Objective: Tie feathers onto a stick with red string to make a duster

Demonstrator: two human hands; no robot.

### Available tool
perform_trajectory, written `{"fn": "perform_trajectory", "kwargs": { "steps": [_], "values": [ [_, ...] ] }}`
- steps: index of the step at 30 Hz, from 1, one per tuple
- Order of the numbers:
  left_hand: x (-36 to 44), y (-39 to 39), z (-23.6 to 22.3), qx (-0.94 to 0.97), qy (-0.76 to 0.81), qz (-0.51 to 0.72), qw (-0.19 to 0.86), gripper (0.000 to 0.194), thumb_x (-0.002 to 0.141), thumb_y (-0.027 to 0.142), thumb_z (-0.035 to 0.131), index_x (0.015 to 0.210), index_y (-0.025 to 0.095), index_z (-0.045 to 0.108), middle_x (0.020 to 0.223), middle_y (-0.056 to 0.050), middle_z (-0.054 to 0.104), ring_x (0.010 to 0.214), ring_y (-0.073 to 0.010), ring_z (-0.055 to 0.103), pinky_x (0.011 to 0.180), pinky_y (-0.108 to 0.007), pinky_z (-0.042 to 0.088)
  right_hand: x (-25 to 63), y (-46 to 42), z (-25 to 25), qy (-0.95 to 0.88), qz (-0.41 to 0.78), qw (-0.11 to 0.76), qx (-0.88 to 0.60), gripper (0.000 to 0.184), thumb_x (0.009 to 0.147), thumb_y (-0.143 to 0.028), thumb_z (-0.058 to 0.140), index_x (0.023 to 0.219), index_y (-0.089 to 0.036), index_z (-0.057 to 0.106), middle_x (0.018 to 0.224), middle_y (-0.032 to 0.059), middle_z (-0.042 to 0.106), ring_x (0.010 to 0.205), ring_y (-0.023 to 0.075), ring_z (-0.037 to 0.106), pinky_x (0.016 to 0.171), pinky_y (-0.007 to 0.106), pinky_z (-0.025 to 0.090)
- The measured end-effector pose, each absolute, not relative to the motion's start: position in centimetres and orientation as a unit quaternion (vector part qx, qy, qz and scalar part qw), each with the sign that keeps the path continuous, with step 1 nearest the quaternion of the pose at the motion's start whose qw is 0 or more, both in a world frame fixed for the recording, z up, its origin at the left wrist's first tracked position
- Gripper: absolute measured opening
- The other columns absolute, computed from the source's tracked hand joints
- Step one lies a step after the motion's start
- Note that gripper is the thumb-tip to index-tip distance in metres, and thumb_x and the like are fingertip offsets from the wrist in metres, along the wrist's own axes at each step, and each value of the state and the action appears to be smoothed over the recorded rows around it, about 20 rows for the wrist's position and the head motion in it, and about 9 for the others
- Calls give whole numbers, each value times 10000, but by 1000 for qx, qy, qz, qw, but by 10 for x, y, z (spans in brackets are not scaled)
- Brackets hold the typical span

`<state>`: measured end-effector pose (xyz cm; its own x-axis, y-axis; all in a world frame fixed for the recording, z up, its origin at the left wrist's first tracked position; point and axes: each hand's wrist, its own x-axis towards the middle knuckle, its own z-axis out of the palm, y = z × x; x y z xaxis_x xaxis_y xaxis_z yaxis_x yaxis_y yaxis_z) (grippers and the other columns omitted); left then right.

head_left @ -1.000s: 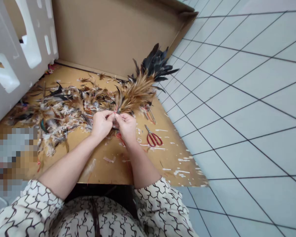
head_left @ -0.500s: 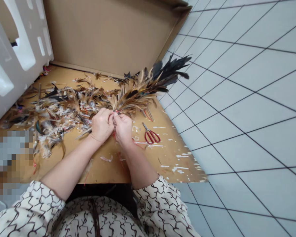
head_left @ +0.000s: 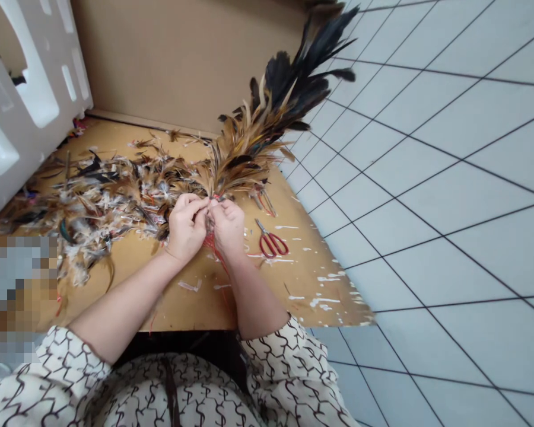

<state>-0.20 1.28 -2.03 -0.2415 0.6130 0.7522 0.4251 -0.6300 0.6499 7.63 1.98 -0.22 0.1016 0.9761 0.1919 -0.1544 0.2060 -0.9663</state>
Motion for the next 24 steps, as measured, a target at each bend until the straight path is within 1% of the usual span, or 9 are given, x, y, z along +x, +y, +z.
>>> {"fn": "perform_trajectory", "kwargs": {
  "steps": [3, 6, 10, 13, 15, 17, 19, 21, 24],
  "values": [
    [-1, 13, -21, 607, 427, 666, 70, 169, 773, 132, 505, 788, 170, 669, 780, -26, 572, 745, -124, 549, 680, -258, 475, 75, 18, -2, -494, 464, 605, -418, 217, 678, -347, 545, 606, -207, 396, 487, -89, 342, 429, 53, 300, 438, 211, 292],
    [2, 12, -19, 623, 419, 656, 81, 198, 793, 160, 487, 830, 175, 682, 798, -34, 591, 765, -127, 554, 707, -267, 477, 80, 19, 2, -505, 467, 598, -411, 199, 685, -340, 546, 632, -204, 410, 491, -87, 353, 431, 55, 309, 447, 211, 300],
    [-1, 20, -8, 674, 389, 613, 137, 227, 801, 214, 491, 896, 189, 696, 828, -34, 635, 784, -128, 572, 740, -272, 475, 101, 28, 10, -539, 415, 604, -415, 199, 699, -363, 556, 664, -193, 459, 520, -63, 399, 487, 73, 371, 477, 214, 314],
    [-14, 37, 0, 663, 422, 588, 192, 200, 767, 227, 515, 798, 186, 709, 797, -28, 668, 778, -146, 590, 756, -287, 477, 121, 37, 15, -546, 367, 606, -446, 209, 701, -361, 573, 643, -184, 479, 507, -59, 399, 496, 77, 371, 481, 216, 304],
    [-25, 50, 2, 627, 479, 569, 233, 172, 722, 203, 539, 754, 169, 705, 739, -25, 676, 729, -159, 598, 742, -294, 479, 133, 41, 16, -546, 344, 598, -474, 212, 703, -339, 579, 606, -180, 478, 478, -64, 374, 477, 72, 341, 471, 215, 283],
    [-31, 62, -1, 612, 527, 534, 251, 147, 683, 183, 552, 690, 160, 697, 693, -30, 675, 680, -171, 599, 711, -298, 478, 140, 43, 16, -545, 336, 586, -496, 221, 707, -312, 574, 566, -180, 467, 457, -67, 355, 463, 70, 317, 463, 216, 262],
    [-31, 70, -8, 626, 554, 490, 249, 125, 650, 172, 563, 629, 172, 686, 646, -32, 669, 640, -184, 595, 680, -302, 477, 144, 45, 14, -539, 337, 578, -511, 226, 705, -285, 565, 538, -182, 454, 445, -68, 350, 450, 68, 303, 459, 218, 248],
    [-26, 76, -15, 663, 557, 448, 224, 128, 624, 151, 562, 603, 194, 681, 626, -31, 666, 634, -197, 594, 665, -304, 476, 146, 47, 12, -531, 339, 570, -527, 230, 700, -260, 558, 516, -183, 444, 430, -70, 349, 436, 66, 288, 454, 219, 233],
    [-14, 84, -22, 740, 543, 373, 137, 221, 606, 102, 525, 665, 218, 704, 687, -44, 673, 693, -213, 601, 675, -306, 471, 146, 50, 8, -520, 336, 561, -550, 243, 698, -231, 540, 487, -183, 431, 404, -75, 339, 420, 62, 264, 448, 222, 206]
  ]
}}
